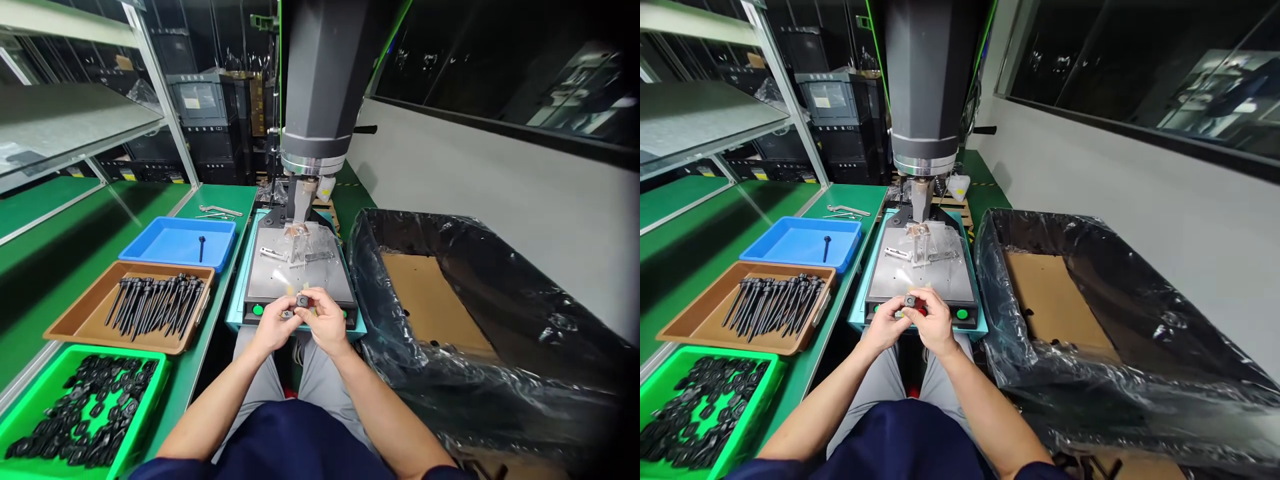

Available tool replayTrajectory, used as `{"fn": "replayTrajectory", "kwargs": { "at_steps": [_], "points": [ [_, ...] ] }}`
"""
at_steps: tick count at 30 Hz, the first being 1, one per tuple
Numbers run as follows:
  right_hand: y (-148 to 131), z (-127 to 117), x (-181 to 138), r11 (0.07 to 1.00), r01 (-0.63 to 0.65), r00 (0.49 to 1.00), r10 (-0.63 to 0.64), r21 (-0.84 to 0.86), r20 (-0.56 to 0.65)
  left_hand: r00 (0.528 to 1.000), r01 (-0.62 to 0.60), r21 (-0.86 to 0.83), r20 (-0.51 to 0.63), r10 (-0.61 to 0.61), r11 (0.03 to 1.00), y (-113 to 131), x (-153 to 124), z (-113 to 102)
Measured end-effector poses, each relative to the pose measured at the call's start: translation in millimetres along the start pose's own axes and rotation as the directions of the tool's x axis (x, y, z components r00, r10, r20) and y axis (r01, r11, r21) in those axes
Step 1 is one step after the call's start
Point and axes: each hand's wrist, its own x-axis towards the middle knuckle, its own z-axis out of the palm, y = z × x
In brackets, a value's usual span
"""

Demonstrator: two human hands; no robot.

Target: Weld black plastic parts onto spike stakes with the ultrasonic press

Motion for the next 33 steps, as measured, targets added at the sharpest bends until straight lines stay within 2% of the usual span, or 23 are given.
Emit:
{"fn": "replayTrajectory", "kwargs": {
  "at_steps": [4,9,12,15,18,21,23,24,26,29,31,33],
  "points": [
    [-6,0,1,0.999,-0.02,0.999,0.022,-0.04,0.049,0.995,0.065,-0.057,-0.072,-0.069,0.996,-4,-3,1],
    [-16,-2,6,0.989,-0.067,0.958,0.102,-0.135,0.268,0.988,0.156,-0.241,0.018,-0.156,0.958,-2,-10,-7],
    [-13,8,5,0.967,-0.255,0.915,0.242,-0.002,0.324,0.98,0.198,-0.251,0.064,-0.188,0.947,-1,-16,-13],
    [-6,25,1,0.883,-0.441,0.871,0.378,0.16,0.314,0.976,0.217,-0.259,0.045,-0.213,0.941,3,-27,-20],
    [-3,43,-2,0.84,-0.504,0.836,0.415,0.202,0.359,0.968,0.245,-0.23,0.009,-0.25,0.942,11,-41,-37],
    [-4,51,0,0.845,-0.5,0.815,0.387,0.187,0.431,0.957,0.256,-0.023,-0.136,-0.256,0.967,23,-54,-80],
    [-7,49,1,0.835,-0.517,0.804,0.397,0.189,0.443,0.925,0.291,0.211,-0.31,-0.219,0.933,30,-62,-125],
    [-8,45,2,0.826,-0.531,0.796,0.412,0.186,0.444,0.893,0.332,0.314,-0.41,-0.188,0.889,31,-65,-151],
    [-8,34,1,0.819,-0.55,0.783,0.44,0.16,0.44,0.807,0.499,0.481,-0.56,-0.186,0.721,31,-67,-206],
    [-3,8,-4,0.822,-0.561,0.784,0.49,0.099,0.382,0.65,0.75,0.555,-0.719,-0.245,0.359,21,-60,-276],
    [2,-18,-12,0.821,-0.567,0.793,0.523,0.067,0.312,0.605,0.794,0.543,-0.751,-0.264,0.274,10,-54,-304],
    [6,-49,-23,0.824,-0.565,0.809,0.545,0.035,0.219,0.586,0.81,0.54,-0.757,-0.288,0.229,-2,-50,-318]
  ]
}}
